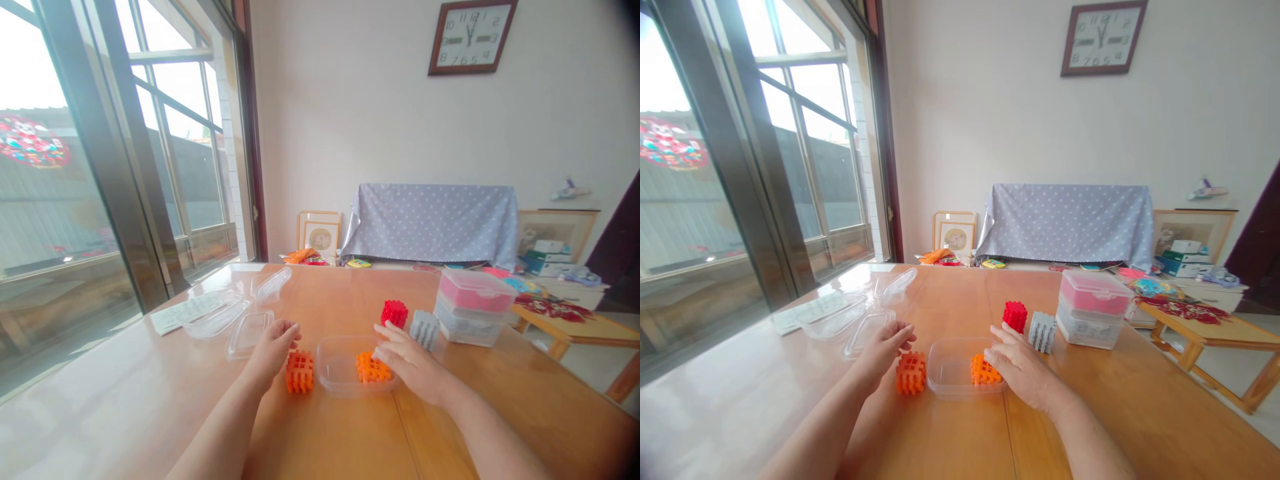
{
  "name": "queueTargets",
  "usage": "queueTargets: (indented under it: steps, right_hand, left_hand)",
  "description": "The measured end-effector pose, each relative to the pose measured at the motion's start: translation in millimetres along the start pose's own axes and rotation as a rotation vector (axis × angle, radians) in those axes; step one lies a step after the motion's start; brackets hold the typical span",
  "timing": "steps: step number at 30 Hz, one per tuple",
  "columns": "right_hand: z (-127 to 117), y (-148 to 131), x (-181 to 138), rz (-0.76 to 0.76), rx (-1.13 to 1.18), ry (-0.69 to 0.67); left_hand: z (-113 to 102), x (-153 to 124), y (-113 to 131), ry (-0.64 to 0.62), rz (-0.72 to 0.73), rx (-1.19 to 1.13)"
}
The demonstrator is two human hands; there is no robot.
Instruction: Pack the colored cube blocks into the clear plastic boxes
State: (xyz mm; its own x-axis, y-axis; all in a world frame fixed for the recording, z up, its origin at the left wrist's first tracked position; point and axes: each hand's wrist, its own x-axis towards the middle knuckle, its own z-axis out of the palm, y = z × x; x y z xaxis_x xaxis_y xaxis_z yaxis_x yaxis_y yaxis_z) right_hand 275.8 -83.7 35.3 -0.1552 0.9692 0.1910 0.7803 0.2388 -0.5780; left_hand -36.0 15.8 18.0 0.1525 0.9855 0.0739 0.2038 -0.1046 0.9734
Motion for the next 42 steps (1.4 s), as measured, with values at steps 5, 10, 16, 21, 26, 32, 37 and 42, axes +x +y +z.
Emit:
queueTargets:
  steps: [5, 10, 16, 21, 26, 32, 37, 42]
  right_hand:
    - [-2, 10, 5, 0.011, 0.037, 0.205]
    - [-4, 20, 6, 0.131, 0.056, 0.266]
    - [11, 26, 11, 0.237, 0.095, 0.234]
    - [23, 29, 17, 0.27, 0.165, 0.204]
    - [24, 37, 19, 0.277, 0.21, 0.205]
    - [26, 49, 25, 0.293, 0.159, 0.265]
    - [30, 55, 28, 0.273, 0.135, 0.245]
    - [35, 57, 29, 0.241, 0.116, 0.236]
  left_hand:
    - [0, -2, 3, 0.037, 0.065, 0.023]
    - [5, -9, 11, 0.116, 0.19, 0.053]
    - [17, -16, 32, 0.103, 0.266, 0.203]
    - [28, -23, 62, 0.025, 0.32, 0.344]
    - [19, -31, 81, -0.16, 0.338, 0.481]
    - [-11, -37, 80, -0.392, 0.245, 0.738]
    - [-20, -40, 68, -0.42, 0.249, 0.792]
    - [-21, -41, 58, -0.398, 0.246, 0.761]
